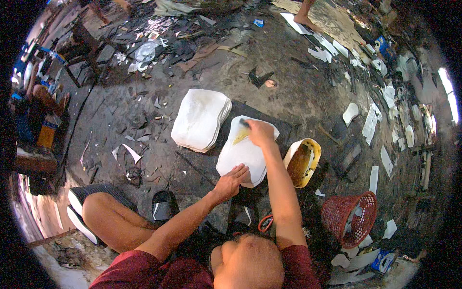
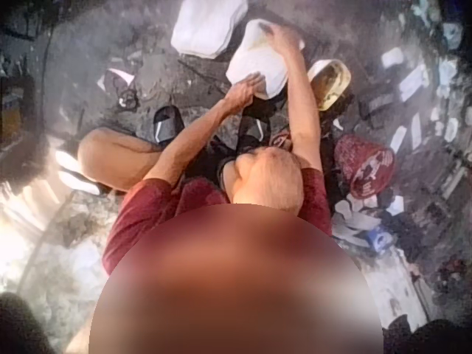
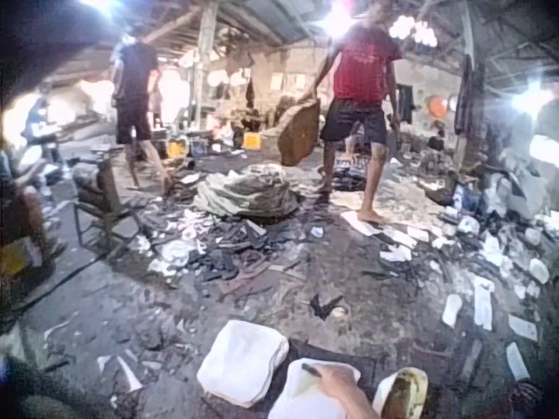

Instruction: The person sits on the floor and repeatedly applies glue from a yellow container onto white foam pieces using a brush. They spread the glue evenly across the surface of each piece and then place it on a stack.

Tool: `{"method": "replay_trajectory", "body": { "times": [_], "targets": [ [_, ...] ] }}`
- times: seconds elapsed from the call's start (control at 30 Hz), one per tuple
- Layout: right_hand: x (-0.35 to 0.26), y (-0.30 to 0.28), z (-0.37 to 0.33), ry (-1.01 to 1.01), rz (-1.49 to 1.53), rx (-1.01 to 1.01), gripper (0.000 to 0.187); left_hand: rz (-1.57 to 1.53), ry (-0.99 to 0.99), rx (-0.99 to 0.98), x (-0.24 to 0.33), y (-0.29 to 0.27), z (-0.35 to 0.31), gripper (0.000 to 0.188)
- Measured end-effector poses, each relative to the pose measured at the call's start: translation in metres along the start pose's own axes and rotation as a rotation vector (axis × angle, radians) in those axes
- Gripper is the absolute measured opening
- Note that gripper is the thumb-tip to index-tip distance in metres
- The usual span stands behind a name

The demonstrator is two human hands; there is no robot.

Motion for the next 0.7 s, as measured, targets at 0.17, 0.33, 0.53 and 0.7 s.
{"method": "replay_trajectory", "body": {
  "times": [0.17, 0.33, 0.53, 0.7],
  "targets": [
    [-0.059, 0.041, -0.061, -0.184, 0.075, -0.070, 0.028, -0.073, -0.028, -0.035, 0.029, 0.000, -0.010, 0.061],
    [-0.114, 0.052, -0.123, -0.327, -0.084, -0.074, 0.035, -0.194, -0.197, -0.383, 0.049, 0.045, -0.034, 0.050],
    [-0.134, 0.010, -0.148, -0.203, 0.537, -0.253, 0.036, -0.276, 0.032, 0.135, 0.053, 0.056, -0.048, 0.050],
    [-0.045, -0.116, -0.120, -0.145, 0.528, 0.472, 0.031, 0.017, -0.045, 0.226, 0.021, 0.027, -0.008, 0.056]
  ]
}}
Point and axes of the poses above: each hand's wrist, its own z-axis towards the middle knuckle, its own y-axis out of the palm, x = y × z, the point moved 2 cm from there along z, towards the middle knuckle, and after that the axes turned 8 degrees about -z, right-handed, at the moved point
